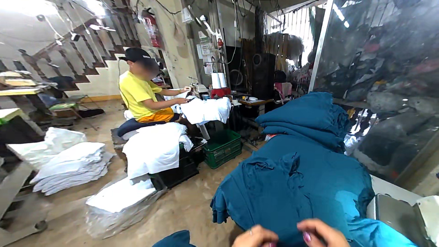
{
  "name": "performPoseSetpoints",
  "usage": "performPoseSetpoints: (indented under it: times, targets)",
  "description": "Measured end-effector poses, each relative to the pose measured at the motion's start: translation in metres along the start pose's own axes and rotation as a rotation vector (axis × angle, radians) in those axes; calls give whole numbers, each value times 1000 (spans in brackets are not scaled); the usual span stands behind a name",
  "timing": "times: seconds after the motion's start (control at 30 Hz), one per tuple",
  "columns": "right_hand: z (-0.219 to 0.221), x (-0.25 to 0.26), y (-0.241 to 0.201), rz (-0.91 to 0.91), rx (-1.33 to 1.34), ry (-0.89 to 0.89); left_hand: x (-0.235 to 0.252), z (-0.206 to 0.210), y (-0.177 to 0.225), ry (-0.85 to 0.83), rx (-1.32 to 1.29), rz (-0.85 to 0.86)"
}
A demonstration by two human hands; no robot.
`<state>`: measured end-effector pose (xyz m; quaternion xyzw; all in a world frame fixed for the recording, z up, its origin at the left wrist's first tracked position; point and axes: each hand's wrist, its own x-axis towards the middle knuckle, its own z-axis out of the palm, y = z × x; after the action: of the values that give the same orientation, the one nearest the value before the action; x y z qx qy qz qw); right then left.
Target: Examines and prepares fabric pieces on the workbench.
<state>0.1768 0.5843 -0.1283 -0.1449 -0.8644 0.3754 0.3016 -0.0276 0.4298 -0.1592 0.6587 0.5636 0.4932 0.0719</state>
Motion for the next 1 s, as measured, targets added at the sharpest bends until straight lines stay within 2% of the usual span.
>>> performPoseSetpoints:
  times: [0.07,0.17,0.23,0.3,0.43,0.53,0.6,0.7,0.77,0.83,0.9,1.0]
  targets:
    - [6,39,6,145,-25,45,29,-6,-18,57,-11,-169]
    - [12,87,15,417,-156,-71,64,-13,-42,-19,-10,-485]
    - [15,103,20,523,-227,-150,75,-15,-51,-73,-1,-585]
    - [17,108,22,552,-264,-178,78,-15,-54,-102,21,-616]
    - [16,107,26,489,-276,-214,80,-18,-50,-205,187,-611]
    - [12,110,22,486,-329,-321,86,-19,-41,-278,353,-565]
    - [13,114,18,532,-386,-400,92,-21,-39,-341,371,-609]
    - [12,120,16,548,-392,-422,98,-24,-36,-371,347,-662]
    - [8,115,16,500,-347,-375,94,-26,-32,-303,318,-584]
    - [1,101,17,405,-240,-290,85,-25,-28,-171,231,-417]
    - [-7,82,19,288,-53,-169,83,-22,-21,-56,82,-267]
    - [-25,56,17,145,241,55,97,-12,-5,38,-211,-144]
